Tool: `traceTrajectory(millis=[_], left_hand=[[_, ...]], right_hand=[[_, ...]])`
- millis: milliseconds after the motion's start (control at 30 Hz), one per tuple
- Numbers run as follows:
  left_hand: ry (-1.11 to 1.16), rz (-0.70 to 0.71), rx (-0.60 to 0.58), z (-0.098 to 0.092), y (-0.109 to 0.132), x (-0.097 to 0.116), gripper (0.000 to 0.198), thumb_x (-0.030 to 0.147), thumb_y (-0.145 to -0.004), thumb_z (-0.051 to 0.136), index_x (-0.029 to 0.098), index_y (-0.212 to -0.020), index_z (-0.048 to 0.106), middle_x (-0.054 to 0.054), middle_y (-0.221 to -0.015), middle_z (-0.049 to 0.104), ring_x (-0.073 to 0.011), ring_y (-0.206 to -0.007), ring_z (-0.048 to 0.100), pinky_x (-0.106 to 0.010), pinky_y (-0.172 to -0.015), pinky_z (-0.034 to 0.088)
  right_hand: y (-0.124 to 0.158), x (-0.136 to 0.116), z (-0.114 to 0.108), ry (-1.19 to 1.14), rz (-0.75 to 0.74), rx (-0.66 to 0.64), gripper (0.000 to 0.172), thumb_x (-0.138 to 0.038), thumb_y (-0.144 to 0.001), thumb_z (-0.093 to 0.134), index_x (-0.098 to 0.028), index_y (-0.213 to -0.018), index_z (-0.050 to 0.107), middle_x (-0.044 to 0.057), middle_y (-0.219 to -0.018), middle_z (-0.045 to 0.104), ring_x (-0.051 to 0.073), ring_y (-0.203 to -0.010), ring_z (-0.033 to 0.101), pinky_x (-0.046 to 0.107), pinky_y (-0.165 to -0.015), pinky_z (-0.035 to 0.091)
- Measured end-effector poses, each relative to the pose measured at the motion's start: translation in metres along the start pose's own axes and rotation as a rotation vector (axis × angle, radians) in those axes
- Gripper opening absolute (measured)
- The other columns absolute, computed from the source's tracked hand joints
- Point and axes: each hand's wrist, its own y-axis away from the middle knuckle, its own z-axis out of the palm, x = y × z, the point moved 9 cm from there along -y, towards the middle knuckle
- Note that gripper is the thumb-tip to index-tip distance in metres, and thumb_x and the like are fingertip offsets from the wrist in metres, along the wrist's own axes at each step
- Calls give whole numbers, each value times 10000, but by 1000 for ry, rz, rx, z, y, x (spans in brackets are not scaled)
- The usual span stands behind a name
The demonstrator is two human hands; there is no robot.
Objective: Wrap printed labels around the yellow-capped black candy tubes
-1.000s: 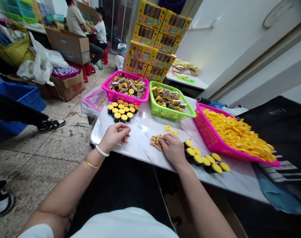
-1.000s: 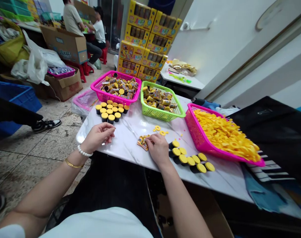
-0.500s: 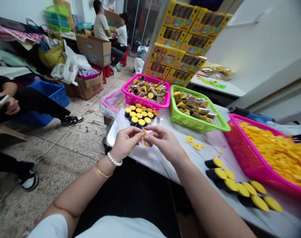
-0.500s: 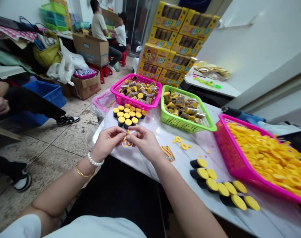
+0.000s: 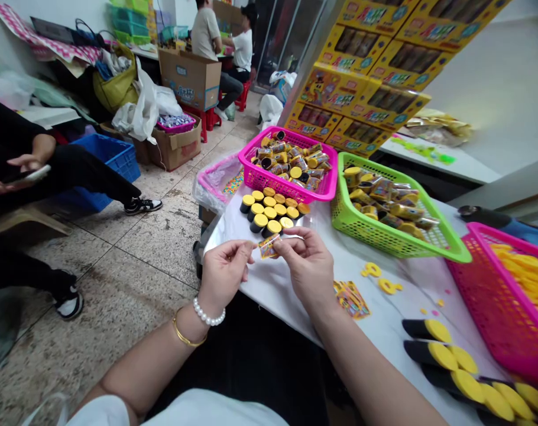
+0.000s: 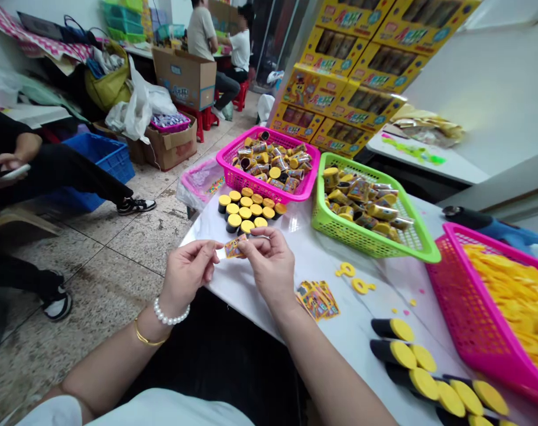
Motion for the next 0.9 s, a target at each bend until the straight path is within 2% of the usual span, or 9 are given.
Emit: traceTrajectory(millis=[200, 333, 400, 500, 567, 700, 800, 900], left_hand=[[103, -105, -16, 4, 3, -5, 502, 637, -717, 772, 139, -774, 734, 16, -599, 597, -29, -361, 427, -172, -334, 261], [101, -72, -6, 2, 4, -2, 501, 628, -687, 801, 135, -685, 708, 22, -551, 570, -23, -366, 406, -173, -352, 257], [101, -69, 5, -1, 3, -2, 490, 604, -666, 825, 133, -642, 693, 35, -503, 525, -20, -373, 380, -173, -362, 241], [111, -130, -6, -4, 1, -4, 452, 531, -592, 891, 122, -713, 744, 58, -458, 474, -23, -399, 355, -166, -378, 231], [118, -174, 0, -7, 1, -5, 457, 473, -529, 929, 116, -759, 761, 61, -458, 487, -25, -413, 366, -160, -383, 232], [130, -209, 46, -14, 2, -2, 451, 400, -447, 959, 113, -703, 722, 54, -451, 519, -26, -393, 389, -152, -368, 220], [150, -219, 46, -16, 2, -1, 452, 390, -447, 951, 113, -695, 693, 60, -420, 511, -23, -346, 369, -147, -343, 193], [172, -245, 53, -18, 3, -1, 429, 369, -486, 931, 140, -683, 627, 72, -391, 496, -32, -307, 373, -141, -323, 157]], right_hand=[[9, -12, -2, 20, -108, 58, 344, -396, -764, 837, -237, -951, 596, -36, -666, 749, 166, -598, 729, 302, -633, 622], [15, -15, 2, 88, -191, 48, 315, -367, -787, 817, -235, -971, 597, -25, -697, 756, 178, -631, 744, 310, -651, 624], [18, -18, 4, 157, -259, 37, 298, -336, -805, 802, -238, -998, 597, -19, -731, 762, 186, -665, 755, 320, -680, 624], [27, -23, 11, 331, -389, 5, 278, -298, -836, 776, -255, -1048, 602, -12, -775, 772, 194, -717, 767, 330, -726, 616], [33, -27, 17, 441, -466, -9, 263, -288, -844, 767, -268, -1056, 613, -8, -795, 776, 194, -721, 768, 325, -731, 611], [39, -35, 25, 527, -574, -30, 182, -330, -873, 727, -271, -1020, 638, 6, -853, 774, 184, -703, 753, 312, -705, 608], [28, -44, 16, 600, -639, 24, 133, -360, -901, 675, -246, -960, 642, 10, -817, 737, 170, -675, 698, 315, -680, 584], [-1, -45, -2, 800, -584, 125, 92, -306, -868, 657, -225, -878, 616, 39, -845, 686, 194, -732, 648, 348, -705, 549]])
